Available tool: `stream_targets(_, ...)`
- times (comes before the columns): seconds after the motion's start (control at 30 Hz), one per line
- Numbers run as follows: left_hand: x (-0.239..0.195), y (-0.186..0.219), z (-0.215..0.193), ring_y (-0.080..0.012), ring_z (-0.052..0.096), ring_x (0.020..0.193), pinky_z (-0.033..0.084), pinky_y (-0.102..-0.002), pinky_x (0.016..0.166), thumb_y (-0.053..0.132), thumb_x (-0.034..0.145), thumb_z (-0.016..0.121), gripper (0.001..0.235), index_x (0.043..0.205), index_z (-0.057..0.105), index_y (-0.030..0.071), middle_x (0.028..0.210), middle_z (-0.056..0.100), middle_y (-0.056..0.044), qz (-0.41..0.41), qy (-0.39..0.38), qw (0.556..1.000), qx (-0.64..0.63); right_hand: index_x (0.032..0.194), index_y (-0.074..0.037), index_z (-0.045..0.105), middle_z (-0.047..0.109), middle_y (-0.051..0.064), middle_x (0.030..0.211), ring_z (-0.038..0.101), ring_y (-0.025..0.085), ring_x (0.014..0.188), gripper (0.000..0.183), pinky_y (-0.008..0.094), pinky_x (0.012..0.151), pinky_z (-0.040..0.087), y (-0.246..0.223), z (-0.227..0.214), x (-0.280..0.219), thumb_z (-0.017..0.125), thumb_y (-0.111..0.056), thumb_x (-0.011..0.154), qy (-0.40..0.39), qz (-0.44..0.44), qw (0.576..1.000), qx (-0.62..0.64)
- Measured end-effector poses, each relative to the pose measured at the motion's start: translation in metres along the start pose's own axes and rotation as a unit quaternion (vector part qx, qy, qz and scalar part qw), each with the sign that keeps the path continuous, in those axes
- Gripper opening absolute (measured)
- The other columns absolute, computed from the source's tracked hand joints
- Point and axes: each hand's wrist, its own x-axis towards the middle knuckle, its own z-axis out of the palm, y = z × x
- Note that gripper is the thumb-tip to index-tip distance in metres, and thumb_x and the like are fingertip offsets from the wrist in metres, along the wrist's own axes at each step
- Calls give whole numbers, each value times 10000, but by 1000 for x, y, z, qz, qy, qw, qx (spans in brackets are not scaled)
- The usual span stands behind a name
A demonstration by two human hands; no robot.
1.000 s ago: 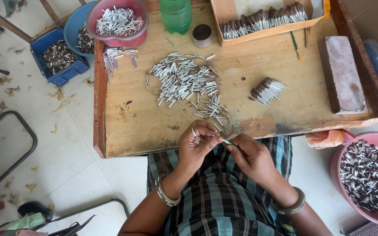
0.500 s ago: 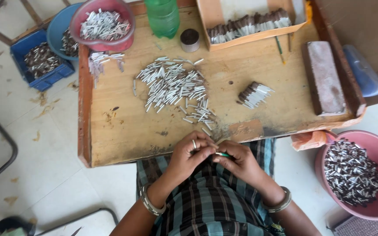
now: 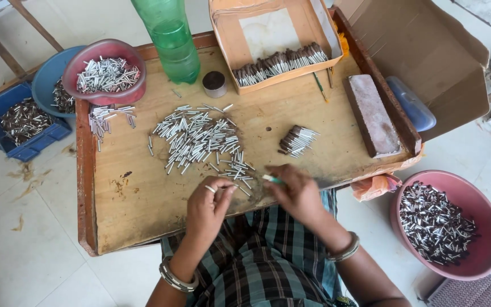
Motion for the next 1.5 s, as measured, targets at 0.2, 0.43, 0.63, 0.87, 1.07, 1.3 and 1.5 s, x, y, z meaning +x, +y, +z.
stream_targets(0.2, -23, 9, 14, -90, 647, 800, 541, -257, 712, 73, 936, 723, 106, 1034, 684, 66, 916, 705, -22, -53, -31, 893, -446, 1098, -19, 693, 746, 123, 1110, 757, 276, 996, 220, 352, 859, 603, -43, 20, -27, 694, 14, 881, -26, -35, 967, 250)
stream_targets(0.43, -14, 15, -19, -131, 627, 883, 485, -279, 762, 175, 883, 772, 123, 947, 684, 117, 944, 717, -19, 150, 87, 983, 54, 1076, -8, 673, 716, 144, 1078, 731, 313, 838, 211, 376, 690, 583, -47, 4, -34, 730, -113, 903, -93, 12, 992, 83)
stream_targets(0.63, -32, -12, 33, -38, 550, 752, 461, -199, 651, 99, 1004, 706, 116, 1093, 663, 38, 881, 672, 12, -96, -9, 866, -490, 1052, 17, 650, 697, 149, 1071, 722, 337, 880, 171, 381, 720, 585, -44, 2, -39, 695, -105, 941, -65, -40, 995, 59)
stream_targets(0.87, -33, 7, 32, -71, 625, 854, 537, -231, 766, 25, 1002, 685, 95, 1090, 649, 29, 961, 704, -19, -55, -15, 846, -530, 1059, 17, 651, 685, 148, 1021, 711, 340, 850, 162, 391, 697, 576, -48, 3, -40, 685, -93, 946, -70, -30, 995, 70)
stream_targets(1.07, -34, 4, 33, -117, 672, 1008, 596, -273, 871, -36, 962, 743, 143, 1026, 640, 40, 1151, 616, -55, 28, 35, 846, -531, 1016, 6, 682, 660, 122, 867, 673, 281, 704, 144, 365, 620, 532, -50, -7, -35, 698, -109, 932, -105, 30, 987, 114)
stream_targets(1.3, -39, 6, 28, -90, 633, 889, 552, -255, 764, 60, 991, 707, 39, 1016, 700, 30, 1069, 657, -25, -4, -99, 876, -472, 946, -29, 707, 677, 66, 794, 661, 197, 662, 153, 302, 605, 517, -19, 1, -58, 741, -177, 922, -133, 23, 953, 273)
stream_targets(1.5, -27, 14, 13, -98, 660, 939, 572, -256, 826, 158, 1029, 685, 125, 1094, 712, 55, 1062, 674, -17, -20, -97, 879, -467, 960, -28, 698, 709, 74, 880, 721, 211, 776, 130, 306, 685, 560, -26, -3, -42, 710, -157, 955, -143, -25, 948, 284)
